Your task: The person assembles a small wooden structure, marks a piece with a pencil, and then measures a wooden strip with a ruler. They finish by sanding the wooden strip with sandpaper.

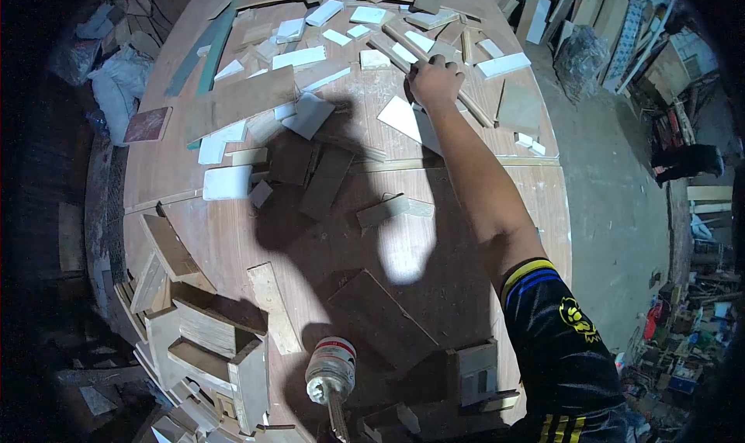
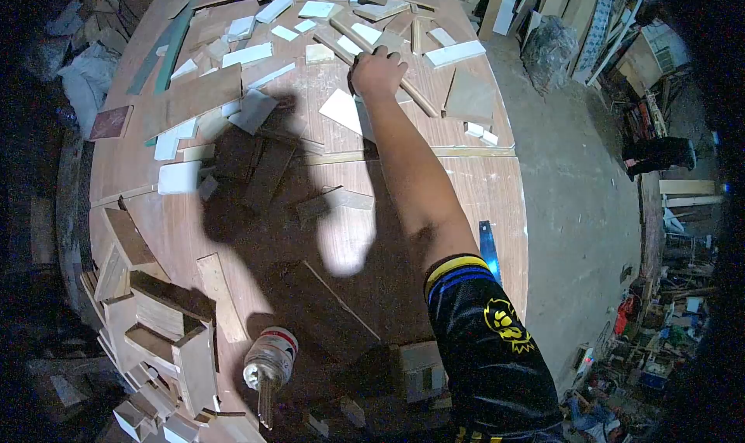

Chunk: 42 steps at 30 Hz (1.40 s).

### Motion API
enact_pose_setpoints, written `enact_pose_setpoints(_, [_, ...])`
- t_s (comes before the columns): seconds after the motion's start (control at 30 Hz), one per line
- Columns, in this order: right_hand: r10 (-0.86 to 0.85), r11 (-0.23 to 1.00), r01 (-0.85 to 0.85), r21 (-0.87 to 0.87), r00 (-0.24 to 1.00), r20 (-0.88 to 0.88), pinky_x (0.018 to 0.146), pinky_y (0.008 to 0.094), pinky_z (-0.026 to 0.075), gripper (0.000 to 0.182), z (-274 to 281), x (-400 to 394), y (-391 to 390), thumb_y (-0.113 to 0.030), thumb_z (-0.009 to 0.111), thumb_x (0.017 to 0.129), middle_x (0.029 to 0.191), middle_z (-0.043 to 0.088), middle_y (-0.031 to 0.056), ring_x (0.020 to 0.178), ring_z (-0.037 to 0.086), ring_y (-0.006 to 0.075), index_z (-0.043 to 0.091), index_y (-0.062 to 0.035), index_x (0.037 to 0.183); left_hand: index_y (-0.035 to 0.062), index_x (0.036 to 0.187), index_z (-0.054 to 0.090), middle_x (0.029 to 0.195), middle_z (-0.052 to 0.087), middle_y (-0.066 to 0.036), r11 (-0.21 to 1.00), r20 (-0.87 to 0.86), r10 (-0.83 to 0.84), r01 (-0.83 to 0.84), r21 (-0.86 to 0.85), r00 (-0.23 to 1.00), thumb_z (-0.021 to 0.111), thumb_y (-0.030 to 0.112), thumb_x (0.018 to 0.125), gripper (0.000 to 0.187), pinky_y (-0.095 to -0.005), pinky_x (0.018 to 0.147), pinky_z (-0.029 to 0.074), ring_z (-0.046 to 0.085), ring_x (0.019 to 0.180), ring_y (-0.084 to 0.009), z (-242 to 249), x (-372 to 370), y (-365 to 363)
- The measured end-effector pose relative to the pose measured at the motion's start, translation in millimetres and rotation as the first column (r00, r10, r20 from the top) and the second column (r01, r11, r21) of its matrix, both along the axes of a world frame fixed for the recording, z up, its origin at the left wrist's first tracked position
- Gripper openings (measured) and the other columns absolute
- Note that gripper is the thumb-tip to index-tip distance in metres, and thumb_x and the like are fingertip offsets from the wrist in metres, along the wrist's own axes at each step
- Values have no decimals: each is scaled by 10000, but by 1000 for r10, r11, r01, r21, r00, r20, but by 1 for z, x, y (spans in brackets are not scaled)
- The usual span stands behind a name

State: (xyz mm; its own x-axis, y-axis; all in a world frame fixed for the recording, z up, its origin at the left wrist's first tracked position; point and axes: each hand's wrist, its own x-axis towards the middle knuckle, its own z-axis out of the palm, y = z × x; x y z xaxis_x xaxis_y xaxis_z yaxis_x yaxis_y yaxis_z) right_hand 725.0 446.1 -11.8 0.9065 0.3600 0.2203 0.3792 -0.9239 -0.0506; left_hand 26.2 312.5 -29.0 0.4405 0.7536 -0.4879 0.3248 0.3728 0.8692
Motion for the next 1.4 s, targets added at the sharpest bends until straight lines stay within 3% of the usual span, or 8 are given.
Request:
enact_pose_setpoints(0.37, [359,777,-490,396,861,360,726,418,492,219,34,-22,-41,-196,667,793,1014,571,162,873,593,343,670,-74,974,12,996,582,999,623,-157,999,7,-5,5,49,1000,573,149,916,160,-459,897,461,591,980,-265,14,-11,0])
enact_pose_setpoints(0.7, [520,714,-431,552,854,-4,807,420,493,341,35,-55,-74,-111,683,730,1024,551,202,915,586,365,652,-107,1070,17,1002,581,1005,620,-159,992,23,10,-13,126,1000,587,146,909,158,-474,904,461,588,986,-270,44,-27,-8])
enact_pose_setpoints(0.83, [443,730,-332,598,896,-43,789,386,502,370,49,-66,-86,-34,610,782,1040,562,194,882,610,307,613,-91,1148,20,1004,580,1007,619,-160,989,29,16,-20,145,999,593,144,907,159,-480,907,461,587,989,-272,49,-33,-11])
enact_pose_setpoints(0.97, [739,126,347,930,593,-321,544,272,539,465,125,-122,-113,-34,421,956,1216,542,207,788,639,210,215,-137,1360,21,1006,580,1009,618,-160,986,54,1,-10,164,999,597,143,905,159,-485,909,461,587,991,-274,50,-37,-13])
enact_pose_setpoints(1.07, [889,-2,553,833,382,-252,546,272,539,491,169,-167,-154,-83,425,968,1253,525,197,802,625,205,211,-122,1407,-14,945,581,974,632,-145,991,396,92,-123,53,914,575,125,912,142,-413,886,479,601,907,-260,45,-35,-11])
enact_pose_setpoints(1.17, [957,-86,689,720,258,-132,576,285,555,515,196,-201,-188,-92,442,963,1326,473,164,843,616,194,229,-93,1432,-12,915,574,940,632,-141,929,444,-171,-6,370,880,529,163,950,184,-378,865,480,597,873,-238,98,-5,-6])
enact_pose_setpoints(1.23, [951,-152,722,675,293,-99,603,299,568,507,216,-223,-199,-89,455,957,1341,456,157,899,615,198,251,-64,1420,-6,899,572,909,624,-126,836,118,-324,225,500,939,479,204,981,244,-350,842,472,588,860,-216,159,21,-9])
enact_pose_setpoints(1.4, [885,-385,731,563,465,1,861,447,518,392,275,-264,-221,-6,443,928,1303,485,130,1108,545,242,359,-43,1309,3,1004,587,916,619,-109,944,-20,-61,64,324,998,505,239,973,252,-351,863,435,562,891,-194,238,18,-54])
